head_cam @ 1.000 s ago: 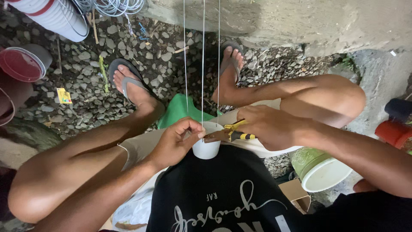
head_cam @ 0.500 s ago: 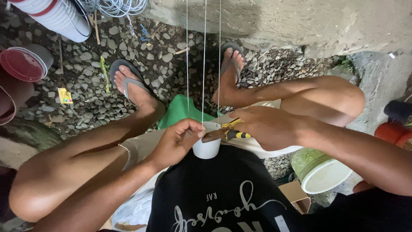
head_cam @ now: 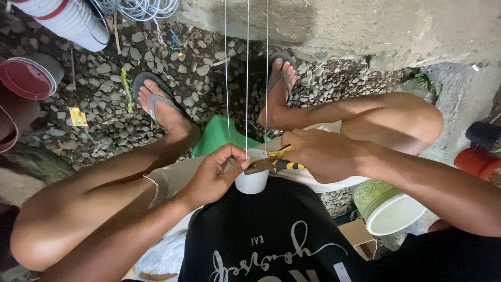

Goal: The person threads metal wires through holes in a white plastic pot and uses pliers to bend and secure the wires into loops. The person repeats this process for multiple pots, creating hanging assemblies.

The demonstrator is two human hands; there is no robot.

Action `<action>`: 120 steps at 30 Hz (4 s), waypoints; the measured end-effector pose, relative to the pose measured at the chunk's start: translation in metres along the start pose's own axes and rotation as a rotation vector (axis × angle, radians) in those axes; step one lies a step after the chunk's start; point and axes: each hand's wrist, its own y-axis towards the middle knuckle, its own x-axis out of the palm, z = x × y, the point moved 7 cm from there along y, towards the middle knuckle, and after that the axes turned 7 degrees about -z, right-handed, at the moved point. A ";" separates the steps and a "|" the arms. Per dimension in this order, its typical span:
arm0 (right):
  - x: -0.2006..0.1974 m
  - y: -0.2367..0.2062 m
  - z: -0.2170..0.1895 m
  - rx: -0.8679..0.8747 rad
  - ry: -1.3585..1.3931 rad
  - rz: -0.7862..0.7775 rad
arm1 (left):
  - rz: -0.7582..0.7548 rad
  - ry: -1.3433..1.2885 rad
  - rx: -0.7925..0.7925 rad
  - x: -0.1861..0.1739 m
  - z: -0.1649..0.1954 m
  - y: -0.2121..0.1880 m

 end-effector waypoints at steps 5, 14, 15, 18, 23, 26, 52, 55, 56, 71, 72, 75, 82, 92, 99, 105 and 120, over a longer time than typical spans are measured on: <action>0.001 0.002 -0.001 -0.014 -0.003 0.011 | -0.014 -0.044 0.001 0.001 -0.004 0.000; 0.008 0.004 0.005 -0.011 0.021 0.008 | 0.002 -0.002 -0.018 -0.001 -0.007 0.000; 0.009 0.004 0.005 -0.017 0.017 0.013 | 0.000 -0.002 -0.007 -0.001 -0.007 -0.001; 0.005 0.001 0.002 -0.032 -0.003 0.040 | -0.013 -0.059 -0.003 0.001 -0.007 0.000; -0.017 -0.026 0.015 -0.032 0.068 0.041 | 0.016 0.057 0.018 0.000 0.003 0.000; -0.009 -0.037 0.053 0.292 0.206 0.000 | 0.029 0.083 -0.031 -0.001 0.008 -0.003; 0.062 0.045 0.041 -0.153 1.510 1.155 | 0.084 -0.081 0.284 0.012 0.035 0.014; 0.074 0.044 0.044 -0.070 1.439 1.218 | 0.061 -0.067 0.257 0.011 0.039 0.011; 0.077 0.039 0.045 -0.071 1.397 1.267 | 0.062 -0.035 0.244 0.008 0.042 0.010; 0.079 -0.023 0.017 -0.339 0.761 1.754 | 0.015 0.510 0.569 0.017 0.129 -0.006; 0.069 -0.030 0.013 -0.375 0.698 1.772 | 0.021 0.512 0.600 0.020 0.133 -0.007; 0.039 -0.046 -0.003 -0.471 0.575 1.895 | -0.168 0.178 0.584 0.030 0.140 0.001; -0.032 -0.073 -0.050 -0.557 0.307 1.932 | -0.029 -0.031 0.559 0.012 0.162 0.024; -0.084 -0.098 -0.074 -0.774 0.172 1.857 | -0.038 0.062 0.682 0.005 0.211 0.005; -0.149 -0.096 -0.054 -0.661 0.355 1.522 | -0.134 -0.015 0.637 0.000 0.220 0.005; -0.173 -0.076 -0.064 -0.705 0.400 1.449 | -0.039 0.076 0.628 -0.002 0.207 0.009; -0.170 -0.146 -0.079 -0.095 -0.423 1.031 | 0.103 0.154 0.739 -0.010 0.215 -0.013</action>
